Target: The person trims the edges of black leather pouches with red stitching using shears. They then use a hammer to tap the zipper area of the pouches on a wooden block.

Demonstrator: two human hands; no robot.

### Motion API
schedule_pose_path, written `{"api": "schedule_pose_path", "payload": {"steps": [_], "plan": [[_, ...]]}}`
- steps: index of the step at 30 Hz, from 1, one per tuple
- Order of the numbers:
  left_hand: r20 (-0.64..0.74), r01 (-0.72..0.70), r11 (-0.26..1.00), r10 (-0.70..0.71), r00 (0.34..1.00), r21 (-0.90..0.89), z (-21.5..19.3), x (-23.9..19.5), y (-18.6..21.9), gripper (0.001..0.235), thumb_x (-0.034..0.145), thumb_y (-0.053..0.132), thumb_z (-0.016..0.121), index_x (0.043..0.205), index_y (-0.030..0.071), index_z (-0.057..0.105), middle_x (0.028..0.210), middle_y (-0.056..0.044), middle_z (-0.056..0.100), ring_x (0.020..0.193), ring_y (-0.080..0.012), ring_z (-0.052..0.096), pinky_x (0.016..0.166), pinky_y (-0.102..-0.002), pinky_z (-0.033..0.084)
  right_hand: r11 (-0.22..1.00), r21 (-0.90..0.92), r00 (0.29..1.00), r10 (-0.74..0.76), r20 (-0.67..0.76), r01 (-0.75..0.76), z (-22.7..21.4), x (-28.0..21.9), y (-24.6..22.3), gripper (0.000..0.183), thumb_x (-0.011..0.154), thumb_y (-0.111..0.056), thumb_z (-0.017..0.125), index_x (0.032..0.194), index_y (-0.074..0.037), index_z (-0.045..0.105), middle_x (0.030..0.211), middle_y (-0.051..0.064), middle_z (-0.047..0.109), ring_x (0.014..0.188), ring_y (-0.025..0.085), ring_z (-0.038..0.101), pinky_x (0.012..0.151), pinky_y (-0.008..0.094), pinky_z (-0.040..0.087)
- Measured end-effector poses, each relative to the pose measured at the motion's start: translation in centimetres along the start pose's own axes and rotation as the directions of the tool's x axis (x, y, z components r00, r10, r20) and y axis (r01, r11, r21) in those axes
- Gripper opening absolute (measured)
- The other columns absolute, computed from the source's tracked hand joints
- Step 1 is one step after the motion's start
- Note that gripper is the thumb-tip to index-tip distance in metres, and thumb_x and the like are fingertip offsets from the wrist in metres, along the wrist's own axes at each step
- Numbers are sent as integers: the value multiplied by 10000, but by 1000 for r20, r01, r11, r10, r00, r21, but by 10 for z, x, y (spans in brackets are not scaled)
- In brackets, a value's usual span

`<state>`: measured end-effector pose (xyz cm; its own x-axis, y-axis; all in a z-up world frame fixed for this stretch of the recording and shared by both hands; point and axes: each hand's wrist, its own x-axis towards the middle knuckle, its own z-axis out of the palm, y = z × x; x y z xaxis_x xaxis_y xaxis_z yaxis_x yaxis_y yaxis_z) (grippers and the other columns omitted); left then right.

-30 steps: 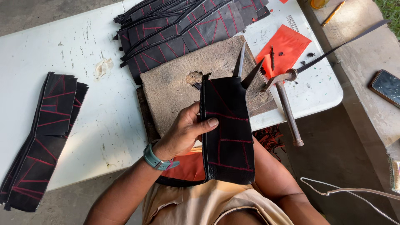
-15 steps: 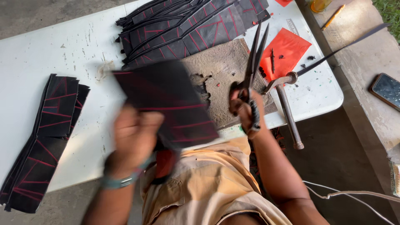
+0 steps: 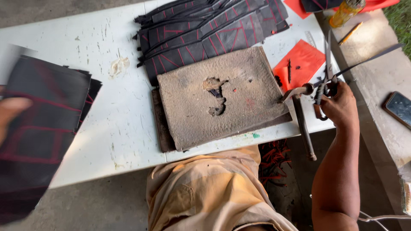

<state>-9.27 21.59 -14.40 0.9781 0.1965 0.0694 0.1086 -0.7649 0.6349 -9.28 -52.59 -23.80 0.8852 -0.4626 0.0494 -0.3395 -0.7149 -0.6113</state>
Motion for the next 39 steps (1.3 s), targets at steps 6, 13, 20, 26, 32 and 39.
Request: {"api": "schedule_pose_path", "payload": {"steps": [6, 13, 20, 26, 32, 39], "plan": [[45, 1, 893, -24, 999, 450, 64, 76, -28, 557, 936, 322, 785, 1424, 89, 651, 1256, -233, 702, 1142, -418, 644, 933, -535, 526, 976, -176, 985, 149, 92, -131, 11, 26, 4, 533, 796, -343, 838, 1236, -78, 695, 1038, 200, 731, 950, 275, 701, 852, 406, 527], [49, -539, 840, 537, 842, 63, 240, 115, 121, 512, 929, 261, 790, 1342, 3, 630, 1336, -199, 584, 1231, -388, 570, 1047, -462, 473, 991, -55, 989, 129, 71, -125, 7, 22, 0, 487, 811, -200, 779, 1285, -107, 719, 1052, 135, 771, 861, 221, 749, 789, 379, 598], [147, -501, 834, 479, 865, 230, 324, 131, 215, 475, 898, 205, 796, 1259, -38, 605, 1293, -203, 544, 1114, -412, 593, 982, -509, 468, 990, 95, 993, 108, -51, -102, -8, 27, 4, 478, 787, -136, 785, 1252, -60, 705, 1072, 101, 755, 896, 229, 748, 739, 393, 619], [175, -477, 874, 457, 872, 93, 315, 130, 217, 448, 828, 166, 809, 1151, -63, 602, 1151, -277, 653, 1023, -448, 667, 831, -475, 568, 982, -108, 987, -158, -12, 156, 8, 86, 4, 507, 778, -117, 823, 1266, -38, 710, 1140, 155, 733, 1026, 320, 701, 869, 427, 541], [270, -475, 876, 439, 857, 83, 260, 133, 236, 134, 914, 135, 745, 1033, 83, 710, 872, -229, 724, 865, -449, 704, 725, -550, 550, 793, -284, 817, -574, -56, 538, 28, 106, -22, 460, 674, -126, 869, 1112, -44, 753, 1086, 172, 717, 986, 367, 690, 870, 428, 546], [-299, -771, 555, 713, 634, -313, 151, 130, 229, 125, 1047, -1, 780, 1011, 7, 661, 984, -121, 722, 879, -277, 708, 765, -437, 573, 929, -206, 950, -311, 18, 308, 9, 59, -30, 196, 902, -151, 814, 1067, -55, 768, 1027, 157, 701, 895, 275, 705, 816, 389, 563]]}}
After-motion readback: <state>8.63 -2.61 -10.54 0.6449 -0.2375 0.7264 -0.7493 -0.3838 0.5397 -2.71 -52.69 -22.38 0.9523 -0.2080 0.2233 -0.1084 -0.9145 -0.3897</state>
